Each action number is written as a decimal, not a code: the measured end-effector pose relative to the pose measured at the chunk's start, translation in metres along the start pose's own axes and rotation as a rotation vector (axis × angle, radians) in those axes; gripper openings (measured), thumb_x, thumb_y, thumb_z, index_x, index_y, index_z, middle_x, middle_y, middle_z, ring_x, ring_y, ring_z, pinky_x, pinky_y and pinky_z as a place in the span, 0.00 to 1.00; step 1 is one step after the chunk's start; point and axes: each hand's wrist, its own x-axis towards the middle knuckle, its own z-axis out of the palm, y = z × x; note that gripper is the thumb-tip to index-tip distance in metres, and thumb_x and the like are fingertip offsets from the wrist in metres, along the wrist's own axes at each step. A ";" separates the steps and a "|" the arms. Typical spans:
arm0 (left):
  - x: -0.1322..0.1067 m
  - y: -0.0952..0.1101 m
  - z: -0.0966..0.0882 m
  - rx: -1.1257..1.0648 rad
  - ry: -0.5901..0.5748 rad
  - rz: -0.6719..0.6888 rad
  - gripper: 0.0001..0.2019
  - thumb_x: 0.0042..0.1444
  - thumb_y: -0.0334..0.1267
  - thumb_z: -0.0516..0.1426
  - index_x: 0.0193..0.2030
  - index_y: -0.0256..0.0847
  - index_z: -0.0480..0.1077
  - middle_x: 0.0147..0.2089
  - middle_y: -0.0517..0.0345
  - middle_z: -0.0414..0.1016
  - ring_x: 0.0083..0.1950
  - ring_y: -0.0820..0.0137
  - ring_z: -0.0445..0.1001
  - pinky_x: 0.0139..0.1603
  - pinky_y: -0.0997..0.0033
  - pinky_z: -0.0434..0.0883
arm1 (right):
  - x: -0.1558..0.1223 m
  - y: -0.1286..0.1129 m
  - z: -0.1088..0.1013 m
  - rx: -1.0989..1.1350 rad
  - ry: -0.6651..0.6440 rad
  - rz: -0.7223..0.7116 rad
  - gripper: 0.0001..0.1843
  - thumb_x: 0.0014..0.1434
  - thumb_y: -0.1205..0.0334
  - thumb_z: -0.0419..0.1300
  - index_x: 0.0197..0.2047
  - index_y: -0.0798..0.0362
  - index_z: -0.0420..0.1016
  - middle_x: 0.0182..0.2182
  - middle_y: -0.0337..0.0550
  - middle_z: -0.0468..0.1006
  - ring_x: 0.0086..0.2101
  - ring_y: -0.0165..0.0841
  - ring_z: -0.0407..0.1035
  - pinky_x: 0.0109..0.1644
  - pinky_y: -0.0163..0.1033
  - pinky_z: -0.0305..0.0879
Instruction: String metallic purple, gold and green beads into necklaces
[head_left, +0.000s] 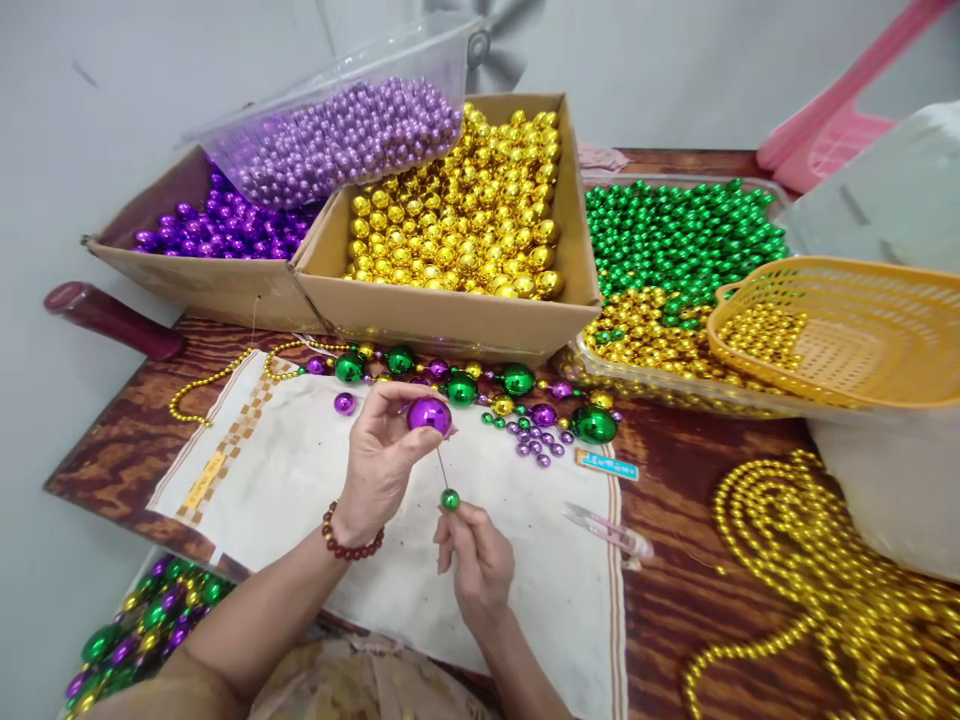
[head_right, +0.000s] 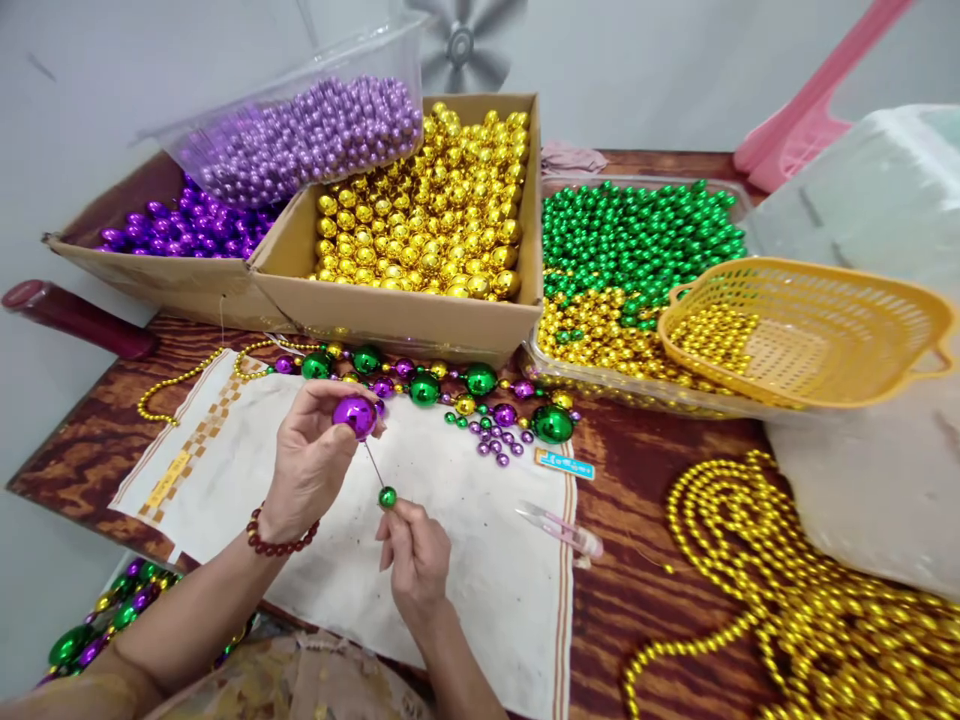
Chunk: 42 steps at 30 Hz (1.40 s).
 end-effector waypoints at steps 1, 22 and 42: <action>0.000 -0.001 0.000 -0.015 0.012 -0.007 0.16 0.49 0.40 0.69 0.43 0.42 0.72 0.42 0.57 0.76 0.40 0.72 0.76 0.42 0.70 0.79 | -0.002 0.002 0.000 -0.004 0.002 -0.012 0.09 0.70 0.69 0.50 0.42 0.52 0.71 0.23 0.31 0.73 0.13 0.20 0.63 0.20 0.29 0.60; -0.016 -0.007 -0.018 0.139 -0.124 -0.045 0.15 0.58 0.35 0.63 0.52 0.45 0.74 0.51 0.53 0.75 0.46 0.70 0.76 0.48 0.66 0.79 | -0.003 0.018 -0.005 0.060 0.025 0.090 0.10 0.69 0.65 0.50 0.40 0.53 0.72 0.23 0.33 0.70 0.15 0.21 0.61 0.19 0.29 0.58; 0.015 -0.082 -0.112 1.438 -0.060 0.331 0.18 0.64 0.39 0.55 0.59 0.38 0.66 0.56 0.41 0.71 0.58 0.54 0.68 0.59 0.50 0.64 | -0.026 0.040 -0.033 -0.137 -0.026 0.281 0.13 0.69 0.58 0.51 0.39 0.54 0.74 0.22 0.33 0.67 0.16 0.24 0.59 0.19 0.31 0.57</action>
